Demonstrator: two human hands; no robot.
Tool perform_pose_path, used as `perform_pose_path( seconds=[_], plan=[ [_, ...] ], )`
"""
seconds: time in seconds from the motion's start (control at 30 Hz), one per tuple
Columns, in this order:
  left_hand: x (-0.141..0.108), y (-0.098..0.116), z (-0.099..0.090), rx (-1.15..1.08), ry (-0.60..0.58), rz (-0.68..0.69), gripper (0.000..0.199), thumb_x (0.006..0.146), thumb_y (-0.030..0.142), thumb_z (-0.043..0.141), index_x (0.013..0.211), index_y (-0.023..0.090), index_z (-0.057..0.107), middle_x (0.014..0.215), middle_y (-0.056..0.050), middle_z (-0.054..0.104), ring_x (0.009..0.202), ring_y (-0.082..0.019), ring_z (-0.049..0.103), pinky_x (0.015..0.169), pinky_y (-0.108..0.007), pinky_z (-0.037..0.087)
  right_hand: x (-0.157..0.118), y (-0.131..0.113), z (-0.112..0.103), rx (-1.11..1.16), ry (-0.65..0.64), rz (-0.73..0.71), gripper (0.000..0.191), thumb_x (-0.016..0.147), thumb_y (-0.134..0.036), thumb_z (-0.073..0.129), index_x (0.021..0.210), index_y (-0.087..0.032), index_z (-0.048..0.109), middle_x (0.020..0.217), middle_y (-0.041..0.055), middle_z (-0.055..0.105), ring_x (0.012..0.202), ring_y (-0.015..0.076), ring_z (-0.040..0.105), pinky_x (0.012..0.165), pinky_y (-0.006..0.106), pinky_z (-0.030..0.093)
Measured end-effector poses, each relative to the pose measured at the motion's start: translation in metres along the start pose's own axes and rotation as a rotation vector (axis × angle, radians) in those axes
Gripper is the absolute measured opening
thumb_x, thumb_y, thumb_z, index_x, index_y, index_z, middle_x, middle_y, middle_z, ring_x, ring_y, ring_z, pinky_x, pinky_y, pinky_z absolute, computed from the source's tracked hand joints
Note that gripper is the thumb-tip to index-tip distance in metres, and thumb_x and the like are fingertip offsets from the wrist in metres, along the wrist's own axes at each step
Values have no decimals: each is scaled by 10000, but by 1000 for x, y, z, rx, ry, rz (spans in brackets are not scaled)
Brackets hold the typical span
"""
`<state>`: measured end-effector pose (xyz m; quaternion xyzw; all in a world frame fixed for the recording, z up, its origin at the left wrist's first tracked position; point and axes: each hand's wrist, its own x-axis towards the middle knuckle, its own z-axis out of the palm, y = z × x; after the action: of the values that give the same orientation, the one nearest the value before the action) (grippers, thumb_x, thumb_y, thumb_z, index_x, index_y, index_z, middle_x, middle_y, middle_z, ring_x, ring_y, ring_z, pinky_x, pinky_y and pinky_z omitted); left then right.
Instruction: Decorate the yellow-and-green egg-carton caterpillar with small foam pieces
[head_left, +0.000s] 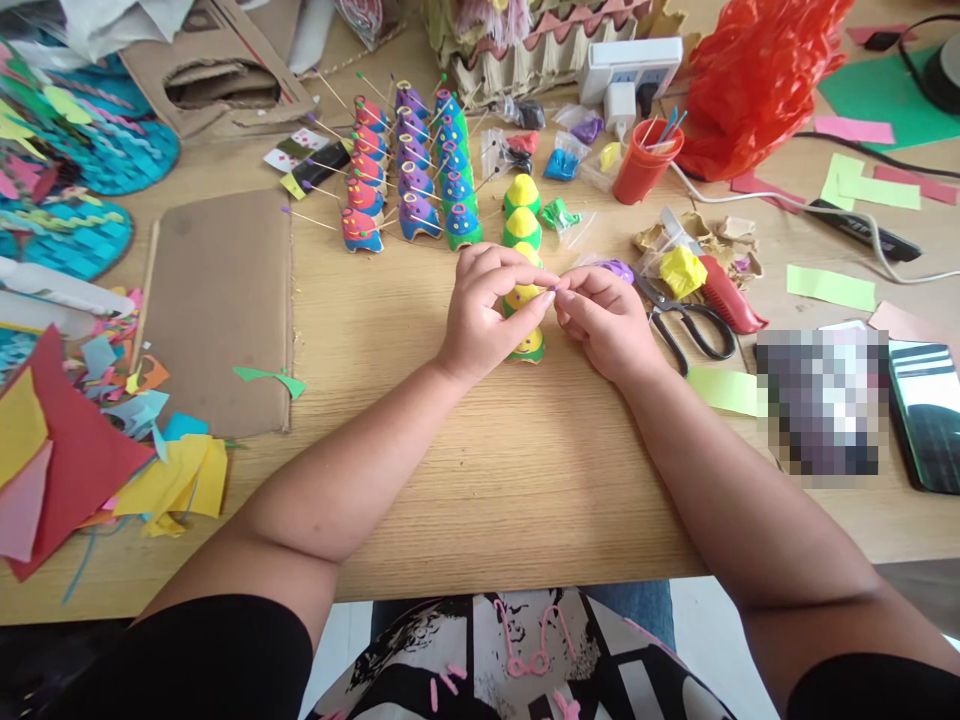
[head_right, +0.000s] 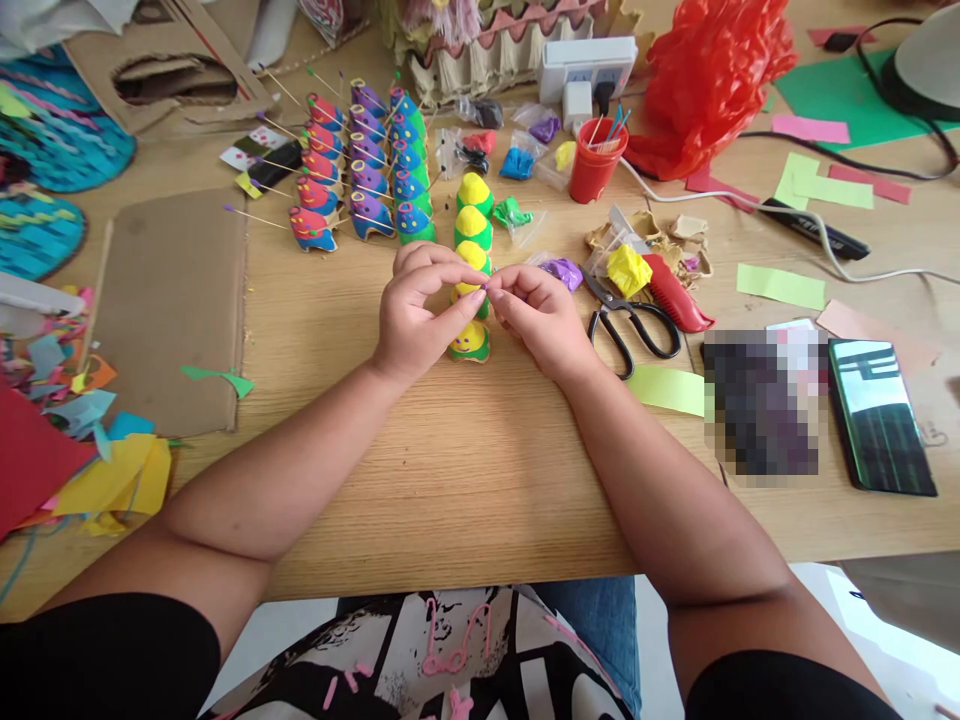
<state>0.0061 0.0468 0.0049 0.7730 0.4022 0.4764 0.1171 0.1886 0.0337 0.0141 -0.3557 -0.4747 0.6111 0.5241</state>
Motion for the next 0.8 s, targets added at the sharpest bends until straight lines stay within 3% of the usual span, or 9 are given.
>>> perform_pose_path(
  seconds=[0.33, 0.63, 0.8],
  plan=[
    [0, -3, 2, 21, 57, 46, 142, 1047, 406, 707, 1049, 306, 807, 999, 4, 748, 1080, -190, 674, 1062, -421, 545, -1, -2, 2, 15, 0, 8, 443, 742, -546, 960, 832, -201, 697, 610, -58, 571, 488, 49, 353, 472, 226, 216],
    [0, -2, 2, 30, 40, 43, 105, 1045, 382, 711, 1040, 307, 784, 1006, 6, 734, 1083, -196, 666, 1075, -437, 541, 1, 0, -2, 62, -3, 10, 185, 809, -329, 825, 869, -196, 711, 627, -56, 596, 476, 50, 366, 467, 226, 191],
    [0, -3, 2, 7, 77, 60, 113, 1040, 392, 722, 1028, 300, 786, 993, 10, 747, 1065, -187, 681, 1060, -421, 546, 2, -1, -2, 72, 7, 0, 206, 792, -335, 841, 837, -195, 697, 614, -60, 598, 468, 45, 362, 463, 221, 192]
  ],
)
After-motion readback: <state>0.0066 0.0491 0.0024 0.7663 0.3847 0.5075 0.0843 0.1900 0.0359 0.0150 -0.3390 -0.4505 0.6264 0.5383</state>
